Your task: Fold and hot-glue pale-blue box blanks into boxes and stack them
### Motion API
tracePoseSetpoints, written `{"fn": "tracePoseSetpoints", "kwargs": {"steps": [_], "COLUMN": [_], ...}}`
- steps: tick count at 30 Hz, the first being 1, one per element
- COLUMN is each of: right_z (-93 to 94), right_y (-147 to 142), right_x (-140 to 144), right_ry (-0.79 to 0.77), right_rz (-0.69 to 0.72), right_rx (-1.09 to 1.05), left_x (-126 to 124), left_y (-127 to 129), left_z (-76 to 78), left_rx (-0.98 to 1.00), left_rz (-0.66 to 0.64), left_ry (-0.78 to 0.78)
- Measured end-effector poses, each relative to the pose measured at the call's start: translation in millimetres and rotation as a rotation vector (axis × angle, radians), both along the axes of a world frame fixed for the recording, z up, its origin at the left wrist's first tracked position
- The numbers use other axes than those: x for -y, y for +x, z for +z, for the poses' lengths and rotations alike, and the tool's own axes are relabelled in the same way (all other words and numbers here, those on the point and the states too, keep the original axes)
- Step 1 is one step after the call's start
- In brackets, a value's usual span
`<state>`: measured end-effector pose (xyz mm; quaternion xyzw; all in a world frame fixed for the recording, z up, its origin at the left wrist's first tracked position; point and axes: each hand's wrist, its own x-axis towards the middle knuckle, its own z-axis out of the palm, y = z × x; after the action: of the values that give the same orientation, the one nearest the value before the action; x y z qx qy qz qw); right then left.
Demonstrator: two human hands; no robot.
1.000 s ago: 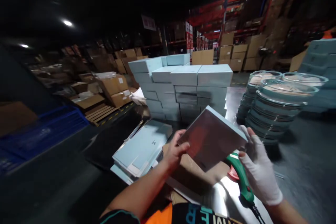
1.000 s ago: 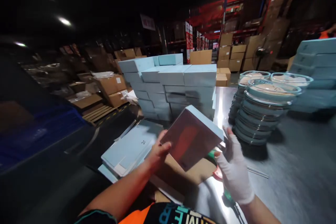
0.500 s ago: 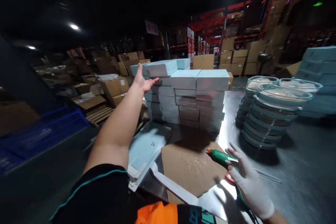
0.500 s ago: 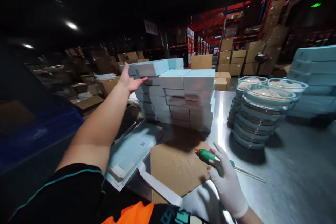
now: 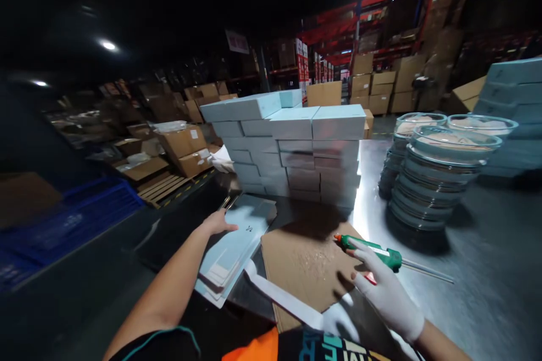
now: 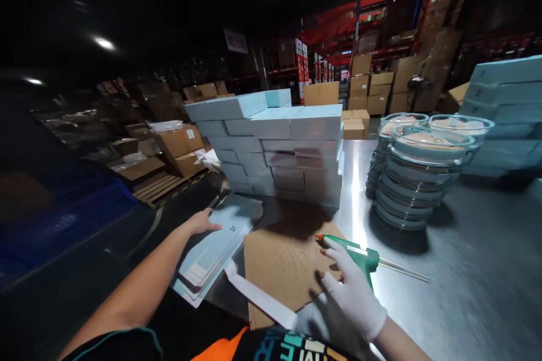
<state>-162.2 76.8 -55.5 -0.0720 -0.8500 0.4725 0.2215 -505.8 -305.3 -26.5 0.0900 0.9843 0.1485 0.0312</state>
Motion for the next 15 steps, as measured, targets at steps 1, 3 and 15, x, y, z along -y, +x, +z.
{"fn": "tracePoseSetpoints", "kwargs": {"steps": [1,3,15], "right_z": [-0.5,-1.6,37.2], "right_y": [0,0,-50], "right_x": [2,4,33], "right_ry": [-0.002,-0.001,-0.392], "right_rz": [0.011,0.029,0.129], "right_rx": [0.004,0.009,-0.106], "left_x": [-2,-7,-81], "left_y": [0,-2,117], "left_z": [2.3,13.6,77.2], "left_rx": [-0.017,-0.072,0.175], "left_rz": [0.011,0.023,-0.427], "left_ry": [-0.011,-0.007,0.984]}}
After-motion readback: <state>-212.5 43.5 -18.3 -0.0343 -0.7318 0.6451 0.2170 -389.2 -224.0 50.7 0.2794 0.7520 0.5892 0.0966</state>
